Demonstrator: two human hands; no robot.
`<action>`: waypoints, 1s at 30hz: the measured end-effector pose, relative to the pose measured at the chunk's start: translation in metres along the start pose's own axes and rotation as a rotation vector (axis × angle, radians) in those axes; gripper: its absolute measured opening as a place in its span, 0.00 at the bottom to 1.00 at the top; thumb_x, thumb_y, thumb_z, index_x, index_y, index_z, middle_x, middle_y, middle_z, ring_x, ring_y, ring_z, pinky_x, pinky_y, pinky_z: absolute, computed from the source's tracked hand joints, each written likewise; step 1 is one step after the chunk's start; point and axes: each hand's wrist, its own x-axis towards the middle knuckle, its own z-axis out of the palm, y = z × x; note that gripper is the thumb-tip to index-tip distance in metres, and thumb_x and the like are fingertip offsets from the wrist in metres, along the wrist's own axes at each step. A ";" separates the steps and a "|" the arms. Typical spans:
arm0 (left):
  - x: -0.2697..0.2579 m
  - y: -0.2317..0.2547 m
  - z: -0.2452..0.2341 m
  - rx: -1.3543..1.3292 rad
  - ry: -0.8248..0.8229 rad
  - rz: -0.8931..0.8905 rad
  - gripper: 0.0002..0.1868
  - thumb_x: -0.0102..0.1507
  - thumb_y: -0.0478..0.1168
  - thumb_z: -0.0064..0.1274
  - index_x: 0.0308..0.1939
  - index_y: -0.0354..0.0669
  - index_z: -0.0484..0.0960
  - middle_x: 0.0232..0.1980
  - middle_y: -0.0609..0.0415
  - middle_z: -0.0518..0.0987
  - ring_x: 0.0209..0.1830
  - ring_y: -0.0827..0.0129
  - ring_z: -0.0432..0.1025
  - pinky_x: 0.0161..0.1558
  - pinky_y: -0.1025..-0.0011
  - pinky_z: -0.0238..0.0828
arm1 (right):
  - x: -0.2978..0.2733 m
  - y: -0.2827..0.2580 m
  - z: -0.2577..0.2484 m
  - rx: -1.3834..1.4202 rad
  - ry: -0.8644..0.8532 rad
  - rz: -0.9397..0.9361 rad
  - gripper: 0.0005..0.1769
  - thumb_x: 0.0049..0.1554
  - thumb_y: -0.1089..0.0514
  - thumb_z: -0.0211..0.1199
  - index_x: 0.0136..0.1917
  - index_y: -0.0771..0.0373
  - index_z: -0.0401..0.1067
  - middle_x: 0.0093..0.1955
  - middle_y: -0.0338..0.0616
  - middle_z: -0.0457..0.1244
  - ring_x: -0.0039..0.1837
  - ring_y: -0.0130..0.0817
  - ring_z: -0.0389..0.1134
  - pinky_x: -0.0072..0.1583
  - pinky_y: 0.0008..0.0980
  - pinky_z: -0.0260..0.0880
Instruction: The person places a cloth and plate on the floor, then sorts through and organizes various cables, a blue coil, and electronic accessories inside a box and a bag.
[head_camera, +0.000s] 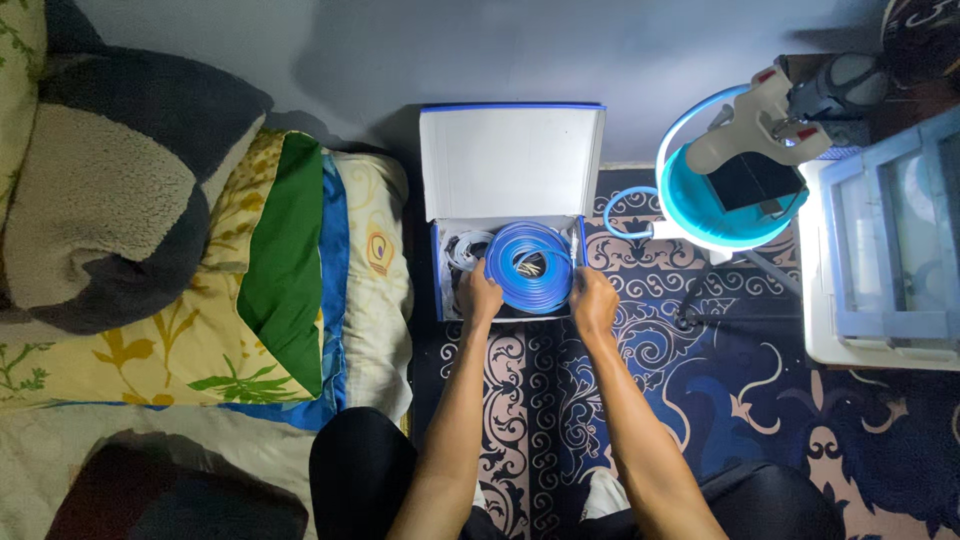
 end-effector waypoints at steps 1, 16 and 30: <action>0.000 -0.001 0.002 -0.013 0.001 -0.004 0.26 0.60 0.33 0.56 0.64 0.44 0.78 0.51 0.35 0.80 0.46 0.44 0.79 0.48 0.54 0.77 | 0.002 -0.002 0.001 -0.006 0.000 -0.002 0.11 0.54 0.66 0.66 0.52 0.64 0.78 0.48 0.55 0.70 0.50 0.56 0.72 0.52 0.48 0.71; -0.019 -0.021 0.013 -0.133 0.185 0.213 0.27 0.56 0.27 0.60 0.60 0.41 0.78 0.43 0.44 0.78 0.46 0.48 0.73 0.49 0.54 0.70 | -0.021 -0.010 -0.002 0.144 0.015 0.035 0.15 0.53 0.66 0.67 0.55 0.65 0.76 0.51 0.55 0.66 0.50 0.50 0.71 0.51 0.42 0.73; -0.034 -0.010 -0.013 -0.241 0.251 0.106 0.12 0.61 0.33 0.53 0.49 0.43 0.83 0.42 0.46 0.85 0.43 0.53 0.80 0.46 0.59 0.75 | -0.028 -0.013 -0.011 0.040 0.025 0.022 0.19 0.51 0.62 0.68 0.57 0.62 0.77 0.57 0.55 0.65 0.60 0.54 0.64 0.62 0.46 0.64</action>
